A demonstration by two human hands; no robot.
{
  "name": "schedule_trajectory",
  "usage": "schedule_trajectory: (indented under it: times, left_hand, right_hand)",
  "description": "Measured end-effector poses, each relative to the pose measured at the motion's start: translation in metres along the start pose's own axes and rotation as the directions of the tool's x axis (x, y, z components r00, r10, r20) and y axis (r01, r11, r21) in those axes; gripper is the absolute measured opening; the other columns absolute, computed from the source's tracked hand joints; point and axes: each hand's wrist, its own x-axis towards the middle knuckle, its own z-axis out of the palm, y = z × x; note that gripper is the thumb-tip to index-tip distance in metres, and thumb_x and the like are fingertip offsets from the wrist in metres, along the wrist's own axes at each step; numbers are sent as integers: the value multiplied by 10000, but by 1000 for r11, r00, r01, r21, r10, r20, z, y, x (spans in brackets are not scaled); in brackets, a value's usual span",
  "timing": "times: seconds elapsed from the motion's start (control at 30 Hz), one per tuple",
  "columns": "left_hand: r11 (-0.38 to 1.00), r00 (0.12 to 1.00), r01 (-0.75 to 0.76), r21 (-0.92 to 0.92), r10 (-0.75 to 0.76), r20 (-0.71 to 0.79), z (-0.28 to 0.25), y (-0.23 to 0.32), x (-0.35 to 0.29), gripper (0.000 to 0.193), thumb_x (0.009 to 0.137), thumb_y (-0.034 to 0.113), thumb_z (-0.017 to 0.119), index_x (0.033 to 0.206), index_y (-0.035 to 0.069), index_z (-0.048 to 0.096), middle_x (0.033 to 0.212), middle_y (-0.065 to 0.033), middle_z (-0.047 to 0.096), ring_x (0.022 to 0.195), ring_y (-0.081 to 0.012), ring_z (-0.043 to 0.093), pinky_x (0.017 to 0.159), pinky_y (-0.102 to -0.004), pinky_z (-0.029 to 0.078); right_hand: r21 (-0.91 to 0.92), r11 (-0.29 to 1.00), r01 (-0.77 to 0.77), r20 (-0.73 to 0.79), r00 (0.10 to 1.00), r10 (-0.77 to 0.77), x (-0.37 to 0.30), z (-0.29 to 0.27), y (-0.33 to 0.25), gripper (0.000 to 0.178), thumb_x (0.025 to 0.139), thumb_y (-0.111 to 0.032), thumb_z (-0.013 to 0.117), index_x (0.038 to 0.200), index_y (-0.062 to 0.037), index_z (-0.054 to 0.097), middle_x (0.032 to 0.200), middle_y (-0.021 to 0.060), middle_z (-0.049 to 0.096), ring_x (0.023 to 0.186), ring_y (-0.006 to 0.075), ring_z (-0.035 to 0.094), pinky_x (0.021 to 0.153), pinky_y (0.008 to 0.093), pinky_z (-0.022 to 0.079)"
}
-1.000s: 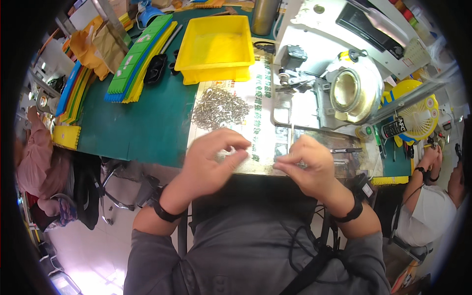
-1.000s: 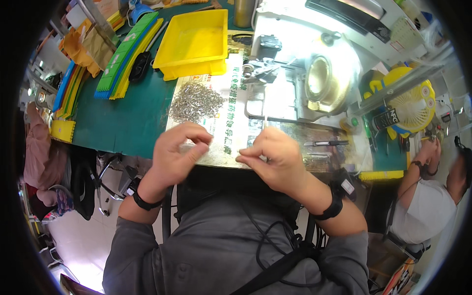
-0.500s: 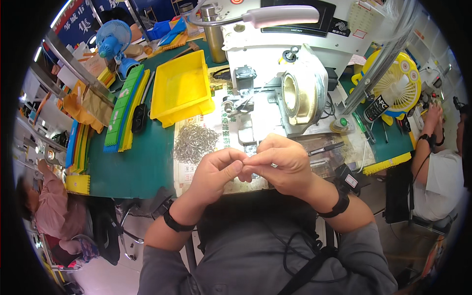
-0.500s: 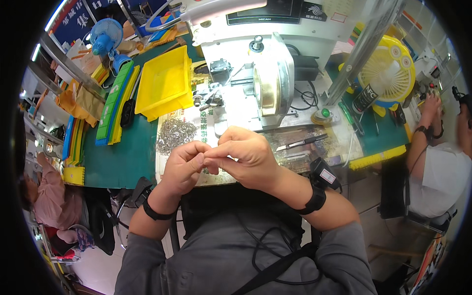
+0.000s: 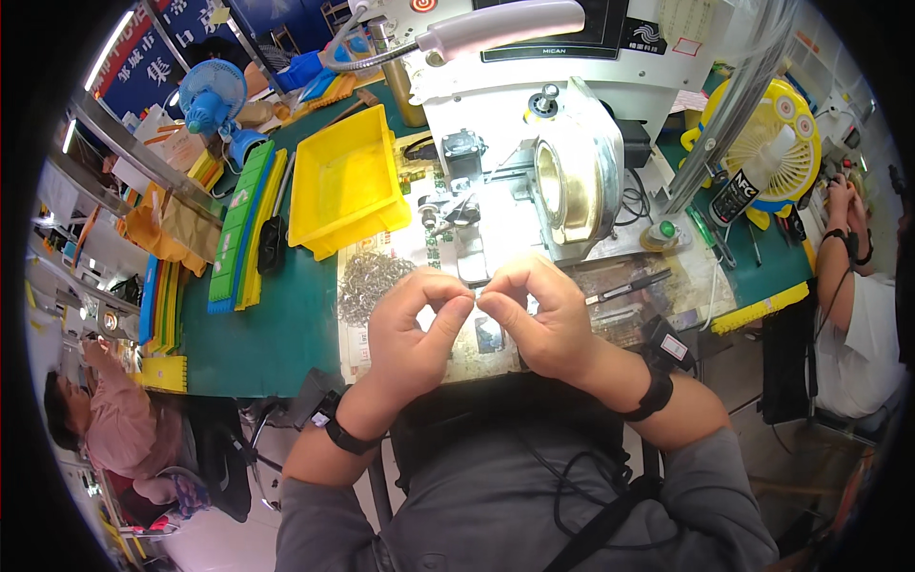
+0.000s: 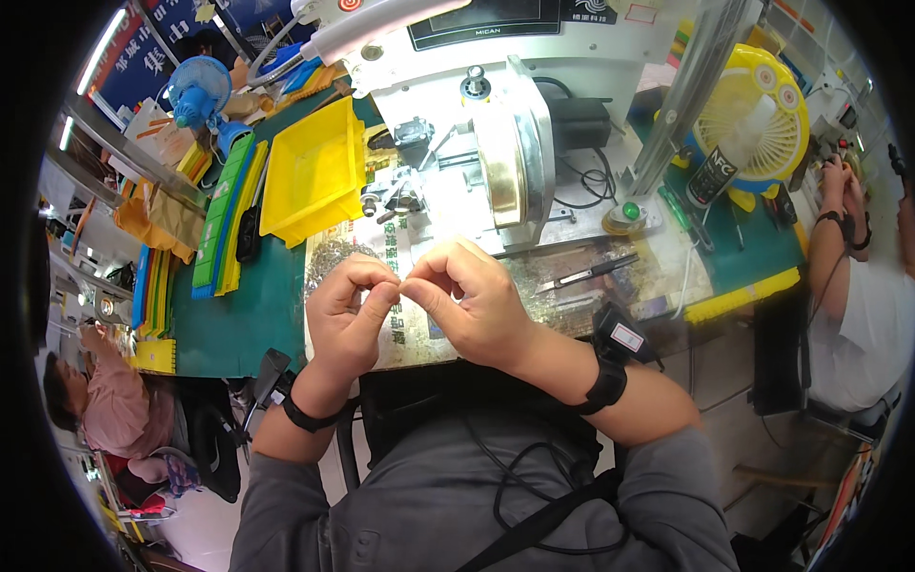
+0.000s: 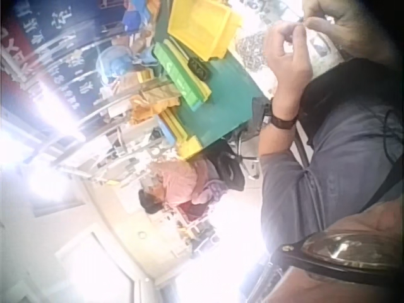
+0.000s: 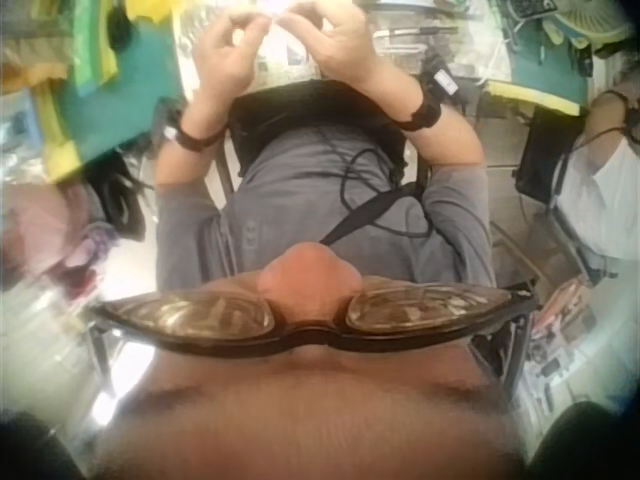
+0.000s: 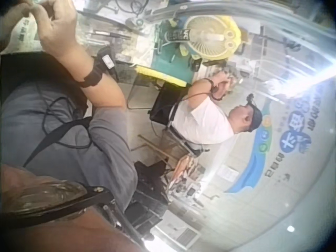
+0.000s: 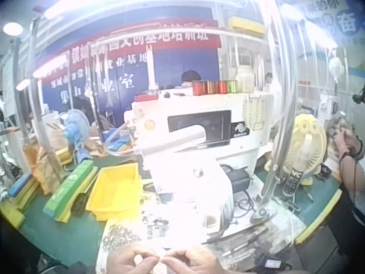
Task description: Assembling small metal hardware components using tweezers and adhesive at a workstation.
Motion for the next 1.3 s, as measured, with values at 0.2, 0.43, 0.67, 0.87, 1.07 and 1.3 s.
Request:
schedule_trajectory:
  times: [0.2,0.43,0.67,0.87,1.07,1.3]
  left_hand:
    - [917,988,-125,379,150,-39,-5,7,28,151,878,104,756,1004,39,706,863,-60,686,701,-150,593,653,-267,467]
    - [929,988,88,359,-35,-151,-34,-18,29,158,885,152,759,994,43,722,853,-39,690,725,-116,593,649,-252,459]
    - [906,991,133,402,-111,-77,-43,-30,26,160,917,129,727,1016,4,712,908,-24,700,724,-71,582,675,-222,466]
    - [906,991,131,403,-126,-41,-37,-37,42,168,902,173,715,970,20,716,861,-93,682,714,-166,601,655,-300,476]
    - [772,979,-129,623,-1,203,-27,-70,50,255,977,230,632,868,3,672,825,-151,642,734,-347,608,648,-427,481]
    - [755,970,-232,613,131,205,-24,-80,49,284,989,245,613,843,8,668,767,-145,608,735,-360,601,642,-449,470]
  right_hand:
    - [152,963,-224,-132,961,244,18,20,16,105,974,-108,628,975,-6,606,820,94,573,664,184,528,608,333,443]
    - [-596,784,171,-180,924,-338,54,22,56,249,845,57,559,1087,37,618,980,199,567,848,360,605,724,418,503]
    - [-455,890,43,-198,969,-149,53,23,55,223,843,67,552,1058,44,606,991,191,559,846,327,598,739,400,501]
    - [-535,841,83,-127,976,-177,56,22,49,201,855,62,539,1047,45,595,991,185,554,846,313,590,740,381,495]
    - [-435,896,88,-164,971,-175,55,20,57,170,888,37,534,1045,26,600,976,167,561,853,300,593,741,380,493]
    - [-431,900,64,-131,982,-133,54,18,53,181,904,37,518,1064,32,603,943,156,551,825,292,592,725,386,489]
